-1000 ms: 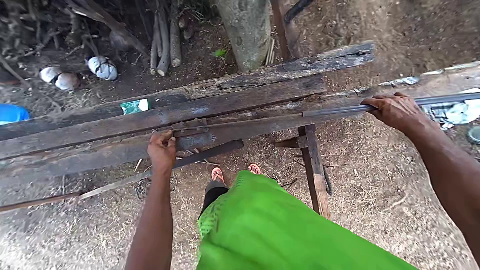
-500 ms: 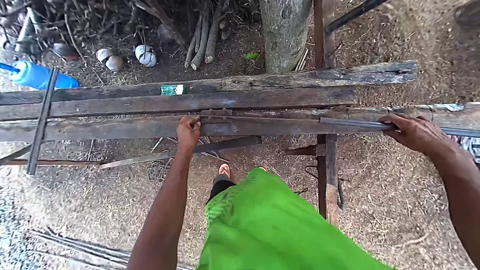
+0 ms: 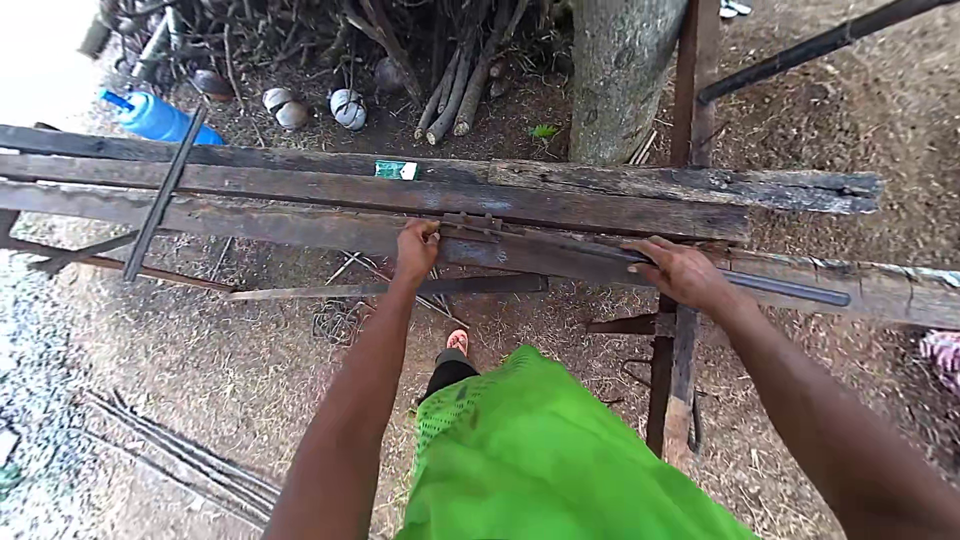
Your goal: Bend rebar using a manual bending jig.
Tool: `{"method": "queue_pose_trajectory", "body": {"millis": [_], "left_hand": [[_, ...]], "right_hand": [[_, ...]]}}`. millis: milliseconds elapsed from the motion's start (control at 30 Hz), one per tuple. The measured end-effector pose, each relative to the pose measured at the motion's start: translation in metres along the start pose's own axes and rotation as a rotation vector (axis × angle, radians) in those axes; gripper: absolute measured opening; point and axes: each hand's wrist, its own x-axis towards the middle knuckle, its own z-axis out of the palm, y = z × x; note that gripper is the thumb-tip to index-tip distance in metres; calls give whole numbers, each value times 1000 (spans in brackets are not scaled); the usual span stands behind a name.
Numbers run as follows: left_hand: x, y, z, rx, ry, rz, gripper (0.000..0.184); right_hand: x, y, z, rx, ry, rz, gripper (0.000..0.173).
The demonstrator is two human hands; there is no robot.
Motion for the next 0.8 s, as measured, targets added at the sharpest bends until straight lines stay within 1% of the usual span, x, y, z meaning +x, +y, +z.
{"method": "queue_pose_trajectory", "body": {"millis": [100,300,400,533,667,800], "left_hand": [[1,-3,1,-18,10,6,26],[11,-3,3,-20,14,45,28],[16,-9,-1,-18,-36,97,27],[19,-24,-7,-64,-73,172,29],[21,-34,-6,-119,-74,189,29],[23,-30,-16,-119,-164,182,29]], "right_hand": [[16,-15,13,-7,6,-12,36],[3,-36,28,37,-72,135,40],[-4,-48,32,4,-47,184,40],[-4,-50,35,38,-16,226,39],[-2,-57,41,28,8,305,41],[5,-61,41,33,30,323,40]]}}
